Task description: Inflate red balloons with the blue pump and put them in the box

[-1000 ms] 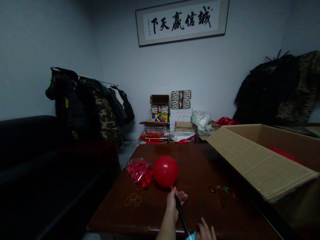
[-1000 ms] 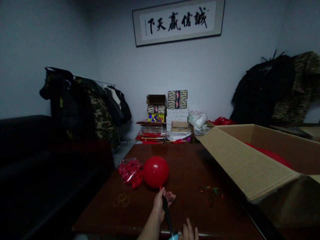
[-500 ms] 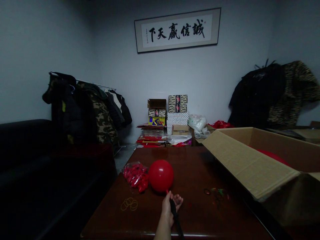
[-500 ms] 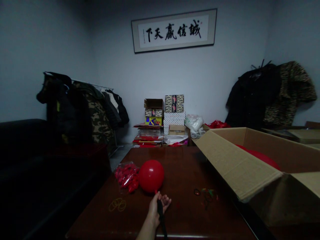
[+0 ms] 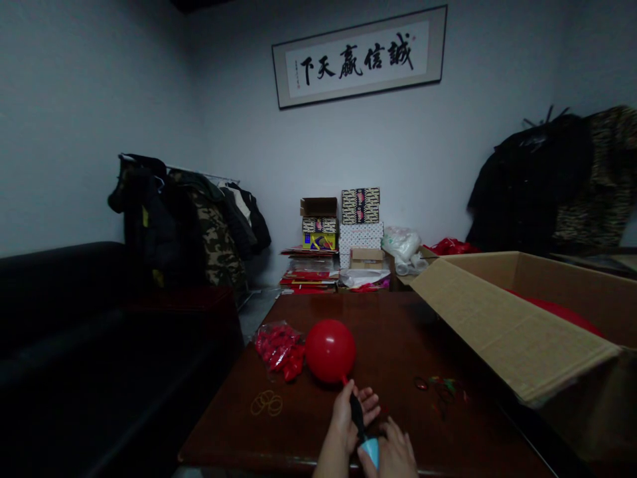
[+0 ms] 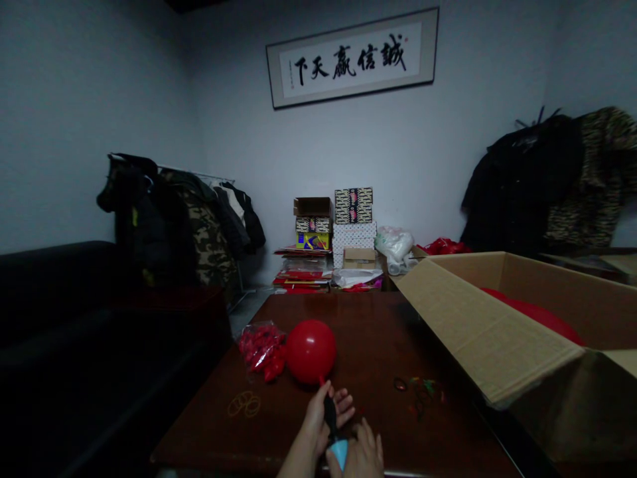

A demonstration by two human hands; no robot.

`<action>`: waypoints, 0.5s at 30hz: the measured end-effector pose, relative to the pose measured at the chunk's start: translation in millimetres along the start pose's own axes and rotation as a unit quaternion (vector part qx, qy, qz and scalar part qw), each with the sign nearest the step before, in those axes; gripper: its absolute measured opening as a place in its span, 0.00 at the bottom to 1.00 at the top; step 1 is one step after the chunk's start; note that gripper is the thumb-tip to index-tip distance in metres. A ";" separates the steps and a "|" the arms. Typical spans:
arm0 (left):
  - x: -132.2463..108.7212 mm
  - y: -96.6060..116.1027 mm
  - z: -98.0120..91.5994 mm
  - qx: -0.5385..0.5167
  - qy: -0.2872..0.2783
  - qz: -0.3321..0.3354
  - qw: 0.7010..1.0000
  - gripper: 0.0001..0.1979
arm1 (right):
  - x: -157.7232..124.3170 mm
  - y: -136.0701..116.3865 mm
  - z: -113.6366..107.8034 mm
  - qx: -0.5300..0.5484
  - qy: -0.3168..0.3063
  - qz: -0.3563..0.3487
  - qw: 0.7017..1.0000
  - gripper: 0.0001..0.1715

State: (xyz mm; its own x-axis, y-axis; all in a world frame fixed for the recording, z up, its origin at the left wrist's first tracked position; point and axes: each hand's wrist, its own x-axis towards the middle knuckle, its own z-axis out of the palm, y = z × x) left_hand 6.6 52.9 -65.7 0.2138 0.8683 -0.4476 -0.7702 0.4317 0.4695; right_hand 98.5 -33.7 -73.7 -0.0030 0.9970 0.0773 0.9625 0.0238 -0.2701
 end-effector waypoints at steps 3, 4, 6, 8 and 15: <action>-0.9 11.6 11.1 0.031 0.031 0.030 0.999 0.12 | 11.5 -12.8 -24.5 0.027 -0.024 -0.006 0.999 0.30; -1.1 16.0 14.1 0.041 0.044 0.045 0.997 0.12 | 13.8 -16.3 -31.3 0.034 -0.028 -0.007 0.999 0.30; -1.7 23.5 18.3 0.057 0.068 0.074 0.993 0.12 | 16.1 -21.7 -41.8 0.045 -0.032 -0.003 0.998 0.31; -2.4 28.1 20.1 0.063 0.087 0.091 0.990 0.13 | 15.4 -23.7 -47.6 0.050 -0.039 0.007 0.998 0.31; -1.7 38.1 25.9 0.048 0.111 0.113 0.986 0.12 | -12.4 -1.7 -39.8 0.054 -0.063 -0.001 0.997 0.30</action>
State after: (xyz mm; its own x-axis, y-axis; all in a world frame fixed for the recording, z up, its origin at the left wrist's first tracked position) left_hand -7.6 74.2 -27.4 -0.1016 0.8752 -0.4730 -0.7203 0.2632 0.6418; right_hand 107.7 -49.0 -36.1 -0.0451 0.9981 -0.0418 0.9276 0.0263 -0.3726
